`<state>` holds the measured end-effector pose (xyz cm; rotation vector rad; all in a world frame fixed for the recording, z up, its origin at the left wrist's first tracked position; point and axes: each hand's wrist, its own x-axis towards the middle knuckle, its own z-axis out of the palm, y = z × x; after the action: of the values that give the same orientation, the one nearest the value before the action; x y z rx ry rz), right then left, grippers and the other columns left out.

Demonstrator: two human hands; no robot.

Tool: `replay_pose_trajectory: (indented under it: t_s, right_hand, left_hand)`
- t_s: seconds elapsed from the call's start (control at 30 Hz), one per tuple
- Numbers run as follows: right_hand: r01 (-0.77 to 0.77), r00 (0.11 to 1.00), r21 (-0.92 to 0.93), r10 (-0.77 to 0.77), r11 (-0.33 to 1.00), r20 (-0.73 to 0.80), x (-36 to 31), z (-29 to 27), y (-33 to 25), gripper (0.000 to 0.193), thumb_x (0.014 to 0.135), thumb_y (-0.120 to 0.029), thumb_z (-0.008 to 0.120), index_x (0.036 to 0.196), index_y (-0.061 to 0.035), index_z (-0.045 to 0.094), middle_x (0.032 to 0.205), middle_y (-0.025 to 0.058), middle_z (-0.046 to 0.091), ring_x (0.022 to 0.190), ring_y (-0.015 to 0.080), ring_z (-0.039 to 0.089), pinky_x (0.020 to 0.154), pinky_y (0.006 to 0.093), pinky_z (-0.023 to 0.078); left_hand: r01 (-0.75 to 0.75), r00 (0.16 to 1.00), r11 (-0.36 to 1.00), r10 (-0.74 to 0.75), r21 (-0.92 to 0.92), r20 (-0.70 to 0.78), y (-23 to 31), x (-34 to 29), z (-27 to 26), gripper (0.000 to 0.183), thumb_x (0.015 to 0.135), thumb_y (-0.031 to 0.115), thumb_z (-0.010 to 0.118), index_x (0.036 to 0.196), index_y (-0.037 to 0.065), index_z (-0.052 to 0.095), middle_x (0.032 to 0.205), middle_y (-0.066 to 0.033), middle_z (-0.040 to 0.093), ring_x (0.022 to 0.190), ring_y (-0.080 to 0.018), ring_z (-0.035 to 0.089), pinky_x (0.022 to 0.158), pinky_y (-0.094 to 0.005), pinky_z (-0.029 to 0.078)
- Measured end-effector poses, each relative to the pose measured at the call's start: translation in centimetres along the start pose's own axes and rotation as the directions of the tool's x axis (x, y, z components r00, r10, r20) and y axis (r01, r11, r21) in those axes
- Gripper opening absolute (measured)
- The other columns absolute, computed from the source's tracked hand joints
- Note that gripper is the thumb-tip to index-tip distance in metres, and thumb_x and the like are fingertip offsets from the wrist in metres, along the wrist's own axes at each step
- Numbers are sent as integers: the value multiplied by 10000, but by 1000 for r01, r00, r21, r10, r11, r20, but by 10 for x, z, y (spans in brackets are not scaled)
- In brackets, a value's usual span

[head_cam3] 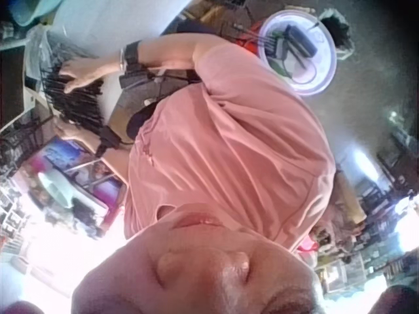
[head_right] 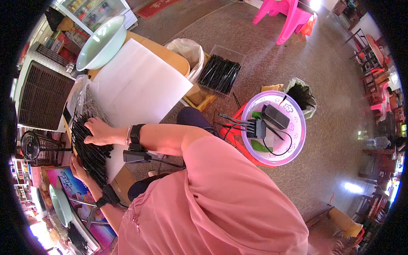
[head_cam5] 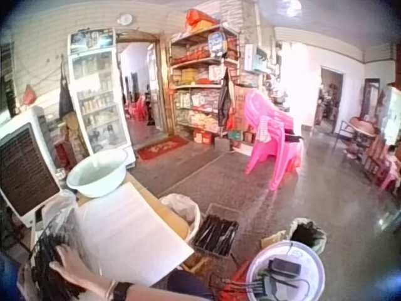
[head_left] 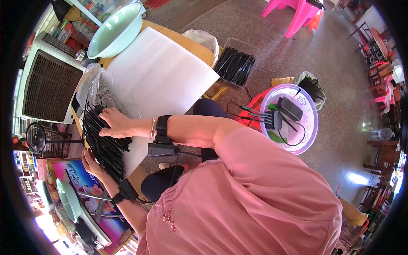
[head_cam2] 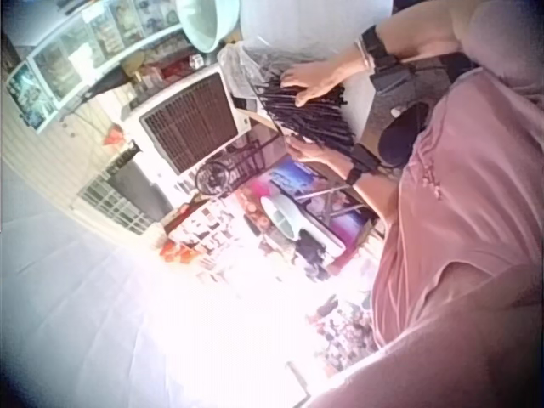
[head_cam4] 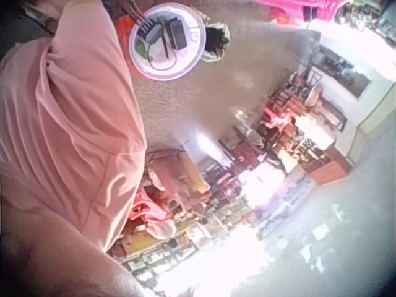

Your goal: The recorder takes bundles of black cable ties and organizes them on a table for sorting.

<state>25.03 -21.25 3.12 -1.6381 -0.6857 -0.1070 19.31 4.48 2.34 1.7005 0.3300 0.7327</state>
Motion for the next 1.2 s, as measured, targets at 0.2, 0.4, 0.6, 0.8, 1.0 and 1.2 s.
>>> replay_pose_trajectory:
  t_s: [0.2, 0.4, 0.6, 0.8, 1.0, 1.2]
  right_hand:
    - [-59, 996, -6, 59, 998, 60, -4, -7, -11, 692, 782, -350, 659, 1240, 104, 408, 1314, 255, 388, 1202, 415, 367, 1017, 454, 330]
    - [57, 995, -1, -57, 998, -77, -2, 1, -1, 748, 794, -378, 641, 1282, 118, 369, 1360, 306, 329, 1256, 440, 328, 1054, 459, 296]
    - [52, 992, -212, -75, 976, -102, -5, -9, -8, 603, 805, -379, 638, 1194, 57, 489, 1278, 266, 453, 1222, 413, 405, 1029, 450, 333]
    - [60, 992, -216, -83, 974, -99, -2, -8, 3, 540, 843, -298, 632, 1232, 39, 469, 1314, 278, 432, 1228, 408, 408, 1036, 449, 324]
    - [115, 989, -300, -139, 947, -58, 2, -3, -1, 427, 847, -255, 641, 1162, 17, 548, 1308, 245, 462, 1221, 380, 430, 1025, 436, 342]
    - [73, 996, -235, -81, 969, -24, -2, -19, -17, 326, 883, -161, 589, 1143, 34, 566, 1344, 218, 441, 1245, 346, 424, 1014, 407, 365]
  left_hand:
    - [-1, 1000, 1000, 1, 9, 10, 3, 0, 3, 394, 922, 263, 576, 1161, -51, 559, 1107, -127, 598, 1009, -208, 572, 886, -292, 469]
    - [-4, 999, 1000, 5, 29, -32, 13, -8, 16, 389, 919, 265, 565, 1148, -50, 571, 1096, -134, 606, 988, -217, 583, 876, -299, 478]
    - [-73, 988, 997, 71, -15, -139, 16, -28, 24, 230, 868, 155, 612, 1021, -16, 626, 914, -93, 622, 807, -186, 617, 698, -289, 512]
    - [35, 978, 993, -57, -113, -201, 22, -28, 29, 252, 892, 205, 603, 1041, 2, 621, 912, -31, 633, 780, -102, 581, 678, -224, 465]
    - [-3, 953, 999, 15, 39, -304, 44, -37, 28, 226, 859, 188, 617, 940, -20, 653, 775, -34, 629, 706, -91, 550, 663, -243, 455]
    - [32, 946, 985, 26, 171, -323, 47, -43, 36, 288, 807, 283, 618, 916, 20, 660, 866, -178, 663, 835, -277, 644, 753, -383, 490]
